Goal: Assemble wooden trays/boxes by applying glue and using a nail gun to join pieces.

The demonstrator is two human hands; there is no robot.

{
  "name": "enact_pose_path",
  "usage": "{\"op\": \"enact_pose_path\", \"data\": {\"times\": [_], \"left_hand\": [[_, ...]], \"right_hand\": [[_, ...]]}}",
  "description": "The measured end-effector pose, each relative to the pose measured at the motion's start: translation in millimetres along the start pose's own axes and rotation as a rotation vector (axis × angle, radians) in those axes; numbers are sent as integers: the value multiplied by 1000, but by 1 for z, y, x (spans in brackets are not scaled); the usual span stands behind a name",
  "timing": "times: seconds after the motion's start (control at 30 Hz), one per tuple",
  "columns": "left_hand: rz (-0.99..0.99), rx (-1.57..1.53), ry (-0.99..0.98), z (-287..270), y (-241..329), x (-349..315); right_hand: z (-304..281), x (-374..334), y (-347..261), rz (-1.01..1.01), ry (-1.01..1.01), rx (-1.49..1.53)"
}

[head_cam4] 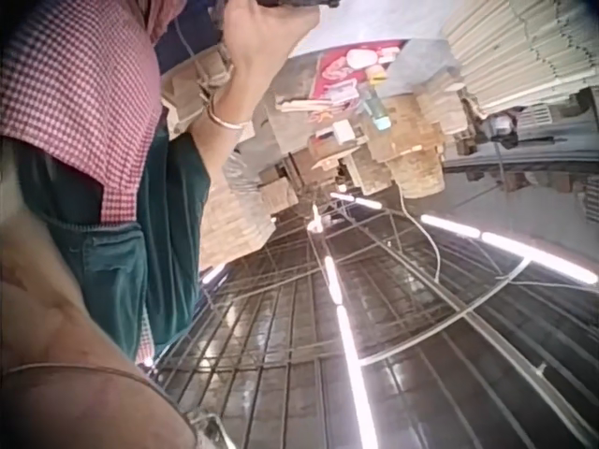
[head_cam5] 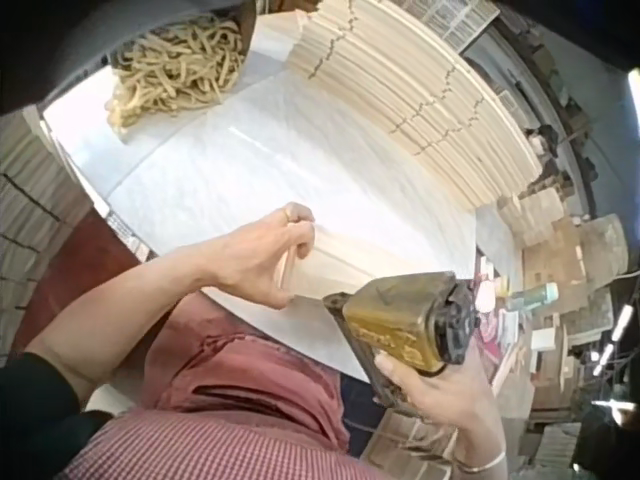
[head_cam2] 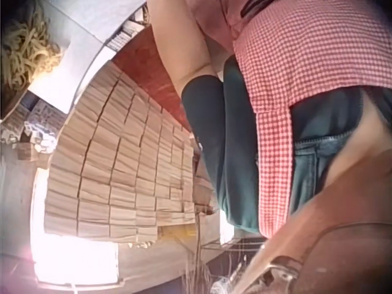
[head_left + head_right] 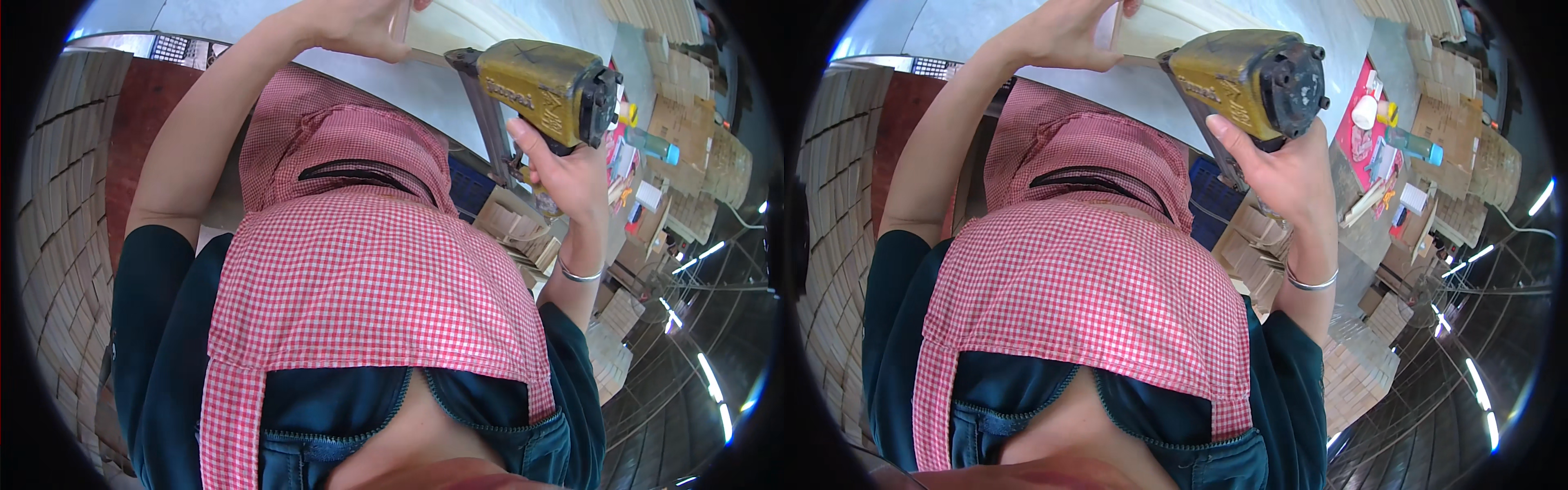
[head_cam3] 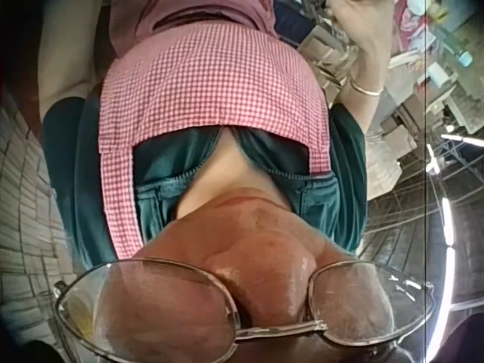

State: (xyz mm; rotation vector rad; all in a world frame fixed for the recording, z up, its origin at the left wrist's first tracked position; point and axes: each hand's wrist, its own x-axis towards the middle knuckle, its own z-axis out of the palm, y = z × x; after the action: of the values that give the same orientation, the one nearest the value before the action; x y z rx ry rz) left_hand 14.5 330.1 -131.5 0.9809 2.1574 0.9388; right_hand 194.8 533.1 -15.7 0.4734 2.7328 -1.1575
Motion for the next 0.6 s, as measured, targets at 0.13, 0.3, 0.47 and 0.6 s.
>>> {"op": "enact_pose_path", "data": {"times": [0.13,0.3,0.47,0.6], "left_hand": [[32,-3,37,6,10,4],[49,-81,40,9,12,8],[46,-137,12,10,8,15],[146,-99,74,12,1,16]], "right_hand": [[-5,1,-4,-5,-38,18],[-4,3,-4,-19,-43,19],[-3,4,-12,40,-33,2],[-2,-1,-22,113,-39,-51]]}}
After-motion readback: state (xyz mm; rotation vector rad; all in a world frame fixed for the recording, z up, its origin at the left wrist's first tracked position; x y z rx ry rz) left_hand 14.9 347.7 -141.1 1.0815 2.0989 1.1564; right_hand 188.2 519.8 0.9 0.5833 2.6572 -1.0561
